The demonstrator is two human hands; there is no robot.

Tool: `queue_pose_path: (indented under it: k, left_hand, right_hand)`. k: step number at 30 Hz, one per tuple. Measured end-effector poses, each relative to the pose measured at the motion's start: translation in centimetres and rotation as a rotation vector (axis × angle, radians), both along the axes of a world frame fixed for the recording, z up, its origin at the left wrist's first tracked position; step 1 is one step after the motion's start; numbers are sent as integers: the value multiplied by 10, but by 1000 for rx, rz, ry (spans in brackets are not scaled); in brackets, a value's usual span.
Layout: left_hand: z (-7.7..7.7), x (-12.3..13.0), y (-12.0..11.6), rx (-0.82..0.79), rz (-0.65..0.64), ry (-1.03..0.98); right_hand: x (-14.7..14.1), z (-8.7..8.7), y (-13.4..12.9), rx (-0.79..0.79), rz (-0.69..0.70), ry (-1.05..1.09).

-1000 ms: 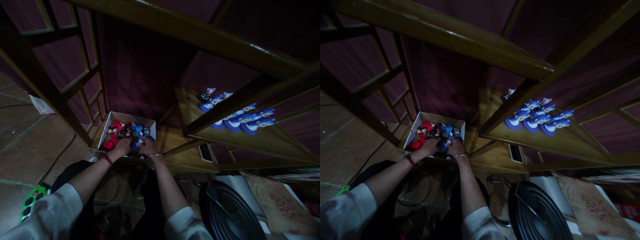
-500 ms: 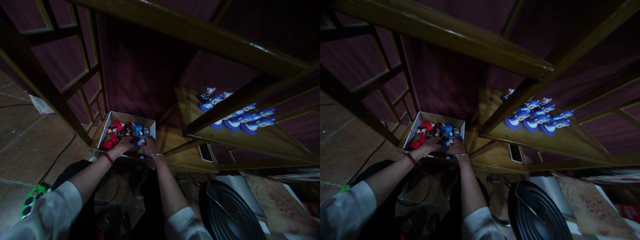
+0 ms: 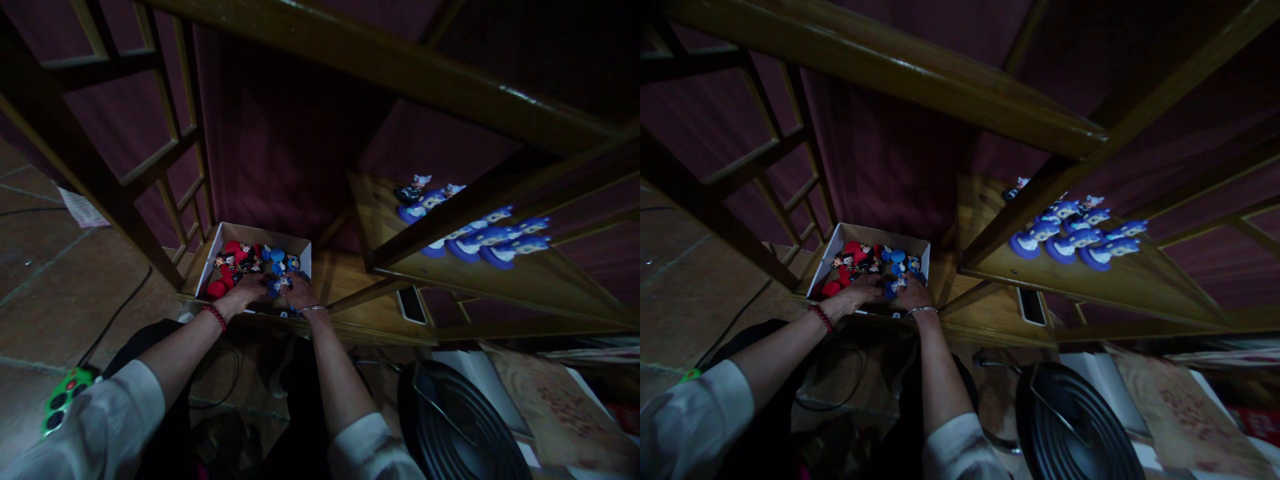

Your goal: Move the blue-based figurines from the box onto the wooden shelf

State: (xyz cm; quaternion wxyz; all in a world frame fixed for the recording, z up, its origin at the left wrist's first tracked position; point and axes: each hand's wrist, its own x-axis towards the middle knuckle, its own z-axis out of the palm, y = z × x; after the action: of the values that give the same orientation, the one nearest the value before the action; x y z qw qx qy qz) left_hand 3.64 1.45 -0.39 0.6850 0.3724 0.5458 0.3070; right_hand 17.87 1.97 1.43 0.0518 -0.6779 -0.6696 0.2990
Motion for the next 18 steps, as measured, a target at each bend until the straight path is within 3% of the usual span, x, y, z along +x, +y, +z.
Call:
queue_pose_path:
  k: [10,18]
  left_hand:
    - [5,1,-1,-48,40,-79]
    - [0,0,0,-39,48,-90]
  right_hand:
    - [1,-1,0,17,19,13]
    - [1,-2,2,27,32,-7]
